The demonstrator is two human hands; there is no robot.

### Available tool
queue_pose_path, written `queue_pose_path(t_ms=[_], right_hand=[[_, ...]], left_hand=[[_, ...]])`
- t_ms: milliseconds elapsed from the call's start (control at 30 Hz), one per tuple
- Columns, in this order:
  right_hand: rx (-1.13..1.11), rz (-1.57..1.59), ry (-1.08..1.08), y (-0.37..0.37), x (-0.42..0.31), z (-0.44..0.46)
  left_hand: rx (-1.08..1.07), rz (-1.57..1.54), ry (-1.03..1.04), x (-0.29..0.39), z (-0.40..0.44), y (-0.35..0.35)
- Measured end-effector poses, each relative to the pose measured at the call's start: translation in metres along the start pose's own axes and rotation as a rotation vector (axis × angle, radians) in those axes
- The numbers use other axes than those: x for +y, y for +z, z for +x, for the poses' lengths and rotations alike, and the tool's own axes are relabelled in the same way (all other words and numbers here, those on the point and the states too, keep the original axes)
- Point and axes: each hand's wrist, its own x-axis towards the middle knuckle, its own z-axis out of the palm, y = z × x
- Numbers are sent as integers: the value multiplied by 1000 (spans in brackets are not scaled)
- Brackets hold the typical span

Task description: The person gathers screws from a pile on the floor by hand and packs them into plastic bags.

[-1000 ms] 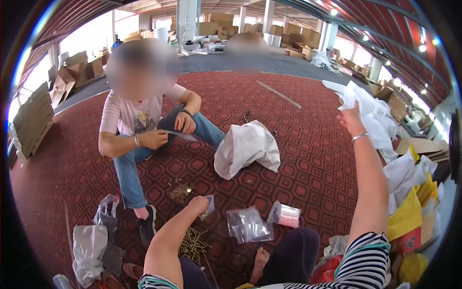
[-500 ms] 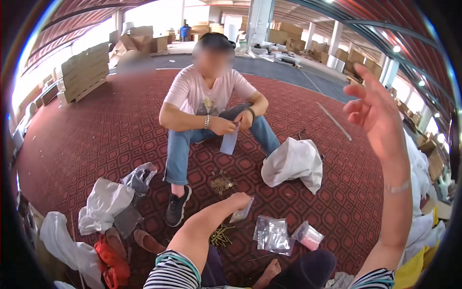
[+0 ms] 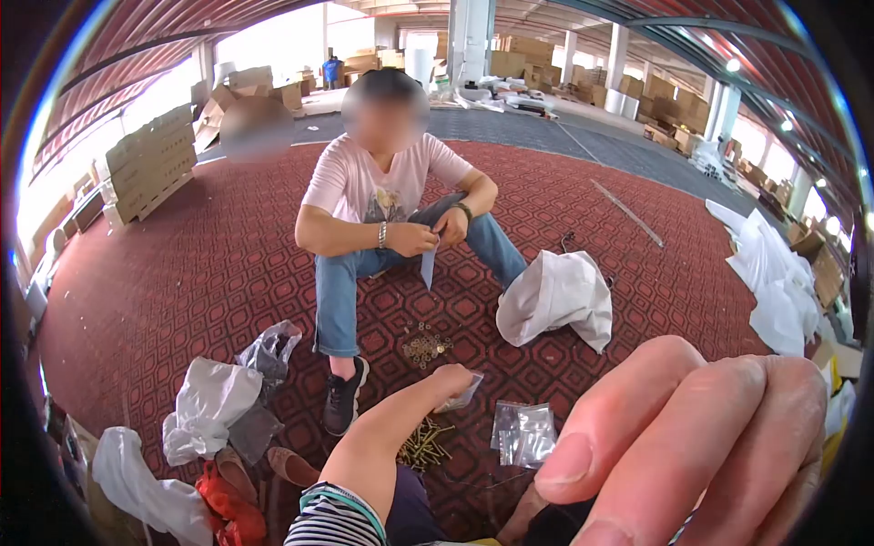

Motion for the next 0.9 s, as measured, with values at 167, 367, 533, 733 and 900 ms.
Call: queue_pose_path(t_ms=[167, 367, 533, 733, 900], right_hand=[[67, 18, -5, -16, -2, -13], [115, 40, -37, -37, -3, -18], [159, 62, -32, -44, -2, -19], [198, 85, -22, -40, -1, -4], [214, 100, -7, -62, 6, -12]], left_hand=[[-20, 49, 33, -4, 0, 6], [-17, 102, 44, -8, -9, 13], [-32, 126, 72, -12, -11, 18], [-40, 142, 104, -13, -2, 15], [-39, 141, 130, -12, 0, 16]])
